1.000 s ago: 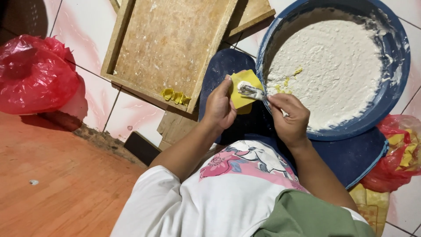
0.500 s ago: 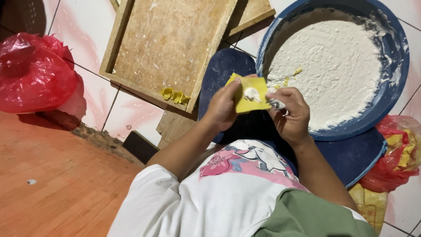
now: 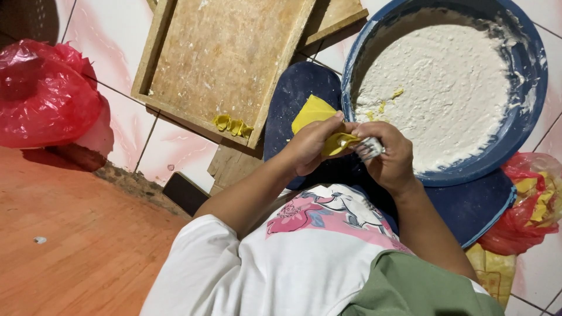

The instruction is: Filling small squares of yellow dough with a white mixture using a fork and folding them into shapes.

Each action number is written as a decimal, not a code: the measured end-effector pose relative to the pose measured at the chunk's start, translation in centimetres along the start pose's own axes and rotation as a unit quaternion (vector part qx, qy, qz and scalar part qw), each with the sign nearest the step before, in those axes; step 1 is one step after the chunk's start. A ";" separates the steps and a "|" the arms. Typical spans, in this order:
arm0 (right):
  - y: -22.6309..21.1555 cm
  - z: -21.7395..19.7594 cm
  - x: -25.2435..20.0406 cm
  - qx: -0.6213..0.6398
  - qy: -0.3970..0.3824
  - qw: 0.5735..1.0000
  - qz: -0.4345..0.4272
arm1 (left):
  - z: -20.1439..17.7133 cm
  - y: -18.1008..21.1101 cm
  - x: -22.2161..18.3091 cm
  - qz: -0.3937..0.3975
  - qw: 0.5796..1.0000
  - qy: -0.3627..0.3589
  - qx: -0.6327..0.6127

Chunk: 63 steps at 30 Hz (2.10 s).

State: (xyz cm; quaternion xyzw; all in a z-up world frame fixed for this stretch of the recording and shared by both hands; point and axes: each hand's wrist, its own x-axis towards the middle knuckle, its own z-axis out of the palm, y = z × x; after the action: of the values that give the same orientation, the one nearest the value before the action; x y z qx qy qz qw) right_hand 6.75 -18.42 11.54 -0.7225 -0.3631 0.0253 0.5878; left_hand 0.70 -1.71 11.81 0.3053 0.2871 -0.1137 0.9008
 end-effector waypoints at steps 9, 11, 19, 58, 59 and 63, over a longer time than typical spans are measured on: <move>0.3 -0.3 0.0 -0.011 0.011 0.999 0.036 | -2.2 0.1 1.0 -0.061 0.996 -0.060 -0.006; 0.4 -0.4 -0.2 -0.013 0.027 0.998 0.047 | -2.8 0.0 0.6 -0.058 0.996 -0.068 -0.001; -4.3 0.6 0.9 -0.041 0.037 0.996 0.077 | -4.3 -3.5 0.2 0.039 0.993 -0.107 0.004; -4.0 0.0 -0.9 0.030 0.030 0.988 0.152 | -2.0 -2.0 -2.1 0.202 0.967 0.008 0.155; -4.2 0.1 -0.7 0.004 0.028 0.990 0.141 | -1.5 -1.8 -2.3 0.223 0.958 0.019 0.177; -4.3 0.8 -0.3 -0.080 0.054 0.992 0.078 | 0.4 -1.4 -3.8 0.351 0.893 0.038 0.279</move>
State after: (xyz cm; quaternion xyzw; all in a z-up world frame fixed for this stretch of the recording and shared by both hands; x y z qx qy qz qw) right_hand 4.08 -17.72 14.92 -0.7938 -0.2737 0.0028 0.5431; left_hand -2.74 -2.94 13.65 0.6294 0.1515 0.1458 0.7481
